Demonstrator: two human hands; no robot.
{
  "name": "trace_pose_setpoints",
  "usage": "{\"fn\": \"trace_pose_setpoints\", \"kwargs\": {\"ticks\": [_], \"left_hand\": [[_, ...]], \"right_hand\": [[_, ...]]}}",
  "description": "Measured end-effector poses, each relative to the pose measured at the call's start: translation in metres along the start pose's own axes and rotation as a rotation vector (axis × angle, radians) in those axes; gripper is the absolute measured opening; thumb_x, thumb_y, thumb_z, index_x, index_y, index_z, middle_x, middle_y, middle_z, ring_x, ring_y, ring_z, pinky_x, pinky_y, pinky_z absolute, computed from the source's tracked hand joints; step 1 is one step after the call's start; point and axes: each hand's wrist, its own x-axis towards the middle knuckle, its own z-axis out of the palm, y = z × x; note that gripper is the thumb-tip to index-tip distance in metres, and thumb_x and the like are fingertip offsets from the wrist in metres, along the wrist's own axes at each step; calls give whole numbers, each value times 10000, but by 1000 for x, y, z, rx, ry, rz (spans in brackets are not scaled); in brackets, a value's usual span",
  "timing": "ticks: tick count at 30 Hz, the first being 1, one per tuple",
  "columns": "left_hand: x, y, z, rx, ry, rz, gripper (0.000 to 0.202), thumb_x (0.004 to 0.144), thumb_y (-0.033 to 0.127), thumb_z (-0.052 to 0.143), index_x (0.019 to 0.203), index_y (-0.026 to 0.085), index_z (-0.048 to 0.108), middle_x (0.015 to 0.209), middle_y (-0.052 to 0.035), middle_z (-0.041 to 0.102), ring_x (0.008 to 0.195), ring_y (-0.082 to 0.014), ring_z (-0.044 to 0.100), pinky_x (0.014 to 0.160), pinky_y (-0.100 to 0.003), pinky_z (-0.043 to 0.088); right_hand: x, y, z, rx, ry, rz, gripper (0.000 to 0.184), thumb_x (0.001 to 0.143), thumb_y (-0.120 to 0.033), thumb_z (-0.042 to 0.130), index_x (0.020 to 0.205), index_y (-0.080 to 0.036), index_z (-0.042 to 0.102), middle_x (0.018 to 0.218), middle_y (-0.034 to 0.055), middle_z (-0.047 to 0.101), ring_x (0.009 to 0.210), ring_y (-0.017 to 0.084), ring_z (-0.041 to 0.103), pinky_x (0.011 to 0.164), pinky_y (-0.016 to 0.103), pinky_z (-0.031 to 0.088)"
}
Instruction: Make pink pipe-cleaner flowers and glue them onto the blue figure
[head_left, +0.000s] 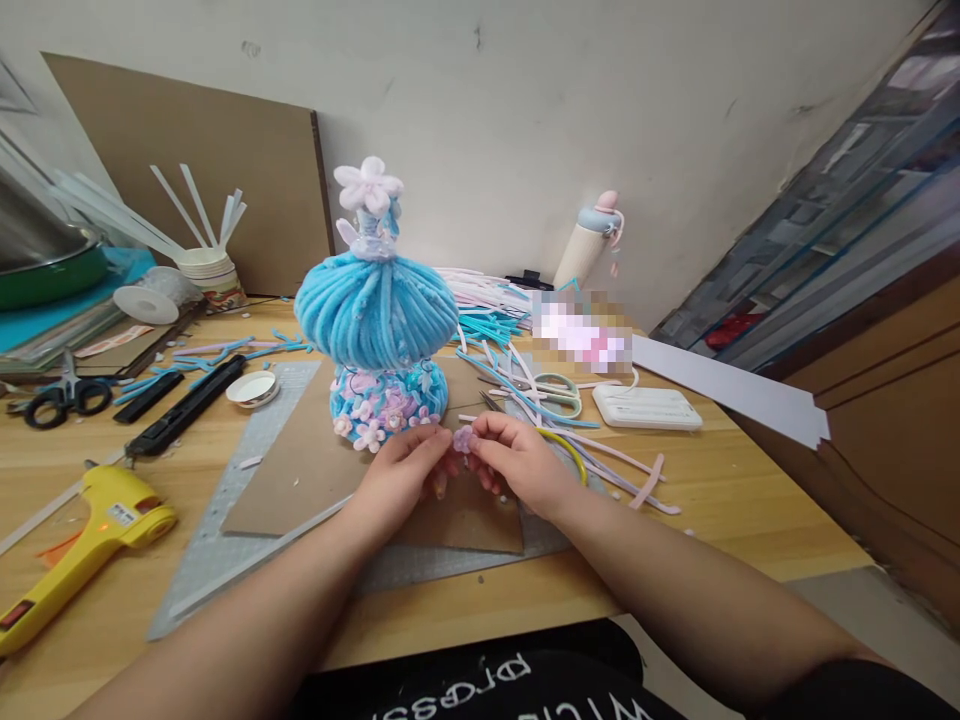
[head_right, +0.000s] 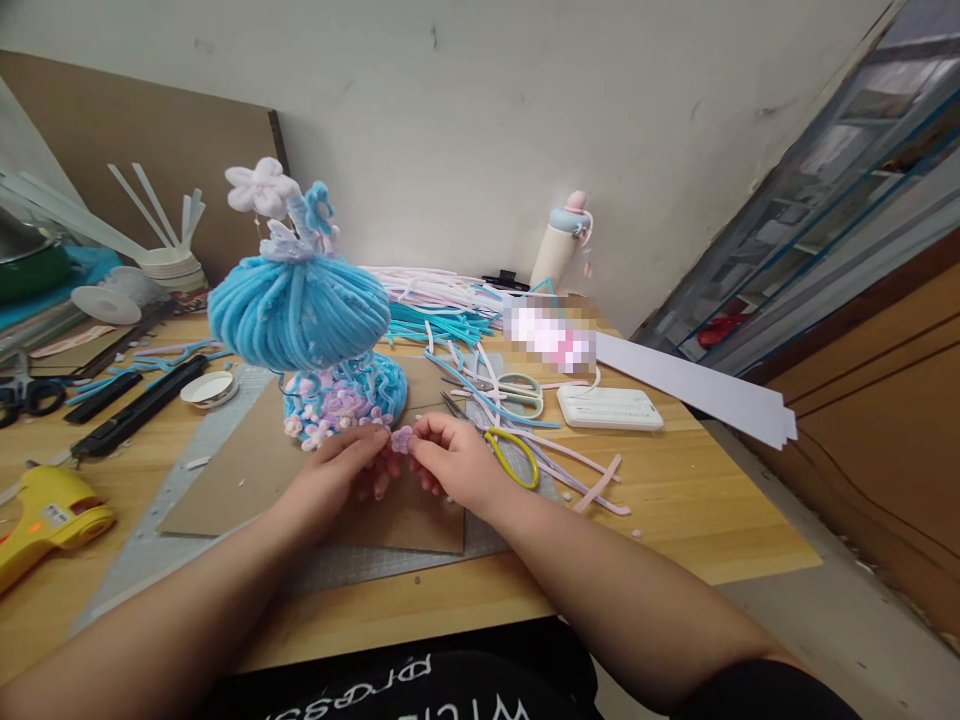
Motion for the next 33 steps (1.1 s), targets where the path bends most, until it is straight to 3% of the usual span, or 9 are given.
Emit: {"fn": "trace_pose_setpoints", "kwargs": {"ticks": [4, 9, 14, 19, 22, 27, 33], "left_hand": [[0, 2, 2, 3, 11, 48, 225, 769, 378, 628, 758, 160, 572, 558, 50, 515, 489, -71, 447, 451, -189, 298], [1, 3, 1, -75, 34, -15, 265, 740, 398, 657, 728, 160, 540, 621, 32, 570, 478, -64, 444, 433, -189, 272], [1, 2, 0, 11, 21, -2, 263, 751, 410, 623, 717, 161, 547, 552, 44, 517, 481, -78, 431, 454, -204, 278], [-2, 0, 0, 362, 79, 129, 184, 792, 310, 547, 684, 161, 562, 608, 30, 502, 576, -103, 441, 520, -222, 307], [-3, -1, 0, 479, 85, 163, 147, 803, 278, 524, 742, 166, 596, 641, 28, 516, 609, -113, 453, 534, -226, 317], [0, -4, 0, 307, 96, 119, 183, 824, 320, 509, 743, 162, 554, 658, 29, 513, 629, -116, 464, 562, -229, 341], [2, -8, -1, 386, 82, 131, 173, 805, 318, 528, 732, 166, 568, 659, 25, 522, 620, -120, 465, 552, -229, 337]], "right_hand": [[-1, 0, -2, -28, -20, 10, 222, 803, -363, 558, 690, -186, 484, 484, -73, 473, 381, 58, 430, 351, 152, 314], [-2, -1, -3, 76, 31, -45, 274, 842, -452, 491, 771, -188, 501, 605, -45, 523, 423, 67, 465, 375, 173, 342], [-3, 0, -2, -226, 55, -141, 171, 850, -356, 520, 805, -194, 492, 658, -39, 507, 478, 70, 455, 435, 188, 352], [-6, -2, -4, -619, 21, -334, 114, 833, -206, 496, 722, -183, 497, 629, -38, 459, 559, 87, 416, 522, 212, 320], [-6, -3, -5, -723, 3, -386, 127, 824, -175, 485, 699, -178, 511, 630, -33, 458, 586, 96, 416, 544, 223, 309], [-4, 1, -4, -527, 3, -275, 180, 866, -265, 461, 732, -178, 546, 653, -26, 491, 573, 94, 434, 528, 208, 330], [-3, 4, -3, -542, 15, -207, 193, 837, -242, 468, 657, -177, 491, 571, -47, 416, 507, 79, 372, 466, 193, 279]]}}
